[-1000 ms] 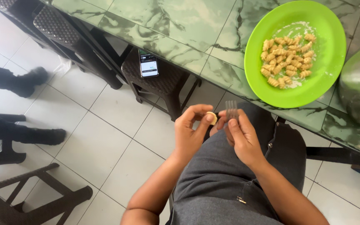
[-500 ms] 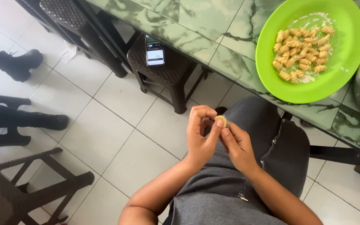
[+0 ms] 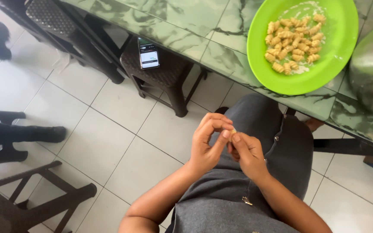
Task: The person takes small pieces of dough from a bowl and shapes them into patterned cylinders using a fork before placing them on a plate.
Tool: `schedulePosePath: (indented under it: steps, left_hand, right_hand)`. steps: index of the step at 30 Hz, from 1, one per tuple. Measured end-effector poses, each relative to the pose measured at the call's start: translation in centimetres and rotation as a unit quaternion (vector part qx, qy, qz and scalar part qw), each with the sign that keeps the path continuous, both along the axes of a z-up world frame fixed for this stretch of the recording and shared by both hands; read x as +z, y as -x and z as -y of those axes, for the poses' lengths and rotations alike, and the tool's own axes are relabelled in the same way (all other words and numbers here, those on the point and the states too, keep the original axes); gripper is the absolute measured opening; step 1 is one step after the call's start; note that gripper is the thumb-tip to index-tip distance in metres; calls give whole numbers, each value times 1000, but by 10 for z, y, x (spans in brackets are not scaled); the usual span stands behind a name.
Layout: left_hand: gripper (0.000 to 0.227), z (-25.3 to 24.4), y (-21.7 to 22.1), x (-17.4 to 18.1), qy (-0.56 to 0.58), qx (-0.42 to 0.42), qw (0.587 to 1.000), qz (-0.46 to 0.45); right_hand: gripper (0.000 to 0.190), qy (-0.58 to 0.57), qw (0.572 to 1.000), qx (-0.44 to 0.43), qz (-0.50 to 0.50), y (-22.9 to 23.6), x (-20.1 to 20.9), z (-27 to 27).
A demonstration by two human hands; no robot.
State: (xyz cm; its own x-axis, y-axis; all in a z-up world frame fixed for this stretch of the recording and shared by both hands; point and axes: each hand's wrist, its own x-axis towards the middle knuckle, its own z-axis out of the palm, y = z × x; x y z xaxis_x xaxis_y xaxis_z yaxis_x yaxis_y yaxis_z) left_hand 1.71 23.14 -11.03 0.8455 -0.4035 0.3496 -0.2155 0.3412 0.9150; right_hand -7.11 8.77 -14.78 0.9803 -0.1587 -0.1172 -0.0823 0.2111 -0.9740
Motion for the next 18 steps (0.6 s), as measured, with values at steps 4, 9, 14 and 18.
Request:
schedulePosePath:
  steps: [4, 9, 14, 18]
  left_hand:
    - [15, -1, -2, 11, -27, -37, 999, -1]
    - [14, -7, -9, 16, -6, -94, 994, -54]
    - [14, -14, -18, 17, 8, -118, 992, -41]
    - [14, -18, -27, 18, 25, -135, 988, -72]
  right_hand:
    - [31, 32, 999, 10, 38, 1, 12, 3]
    - [32, 61, 995, 39, 67, 0, 11, 4]
    - [35, 99, 989, 67, 90, -9, 18, 4]
    - [35, 135, 982, 90, 96, -20, 28, 3]
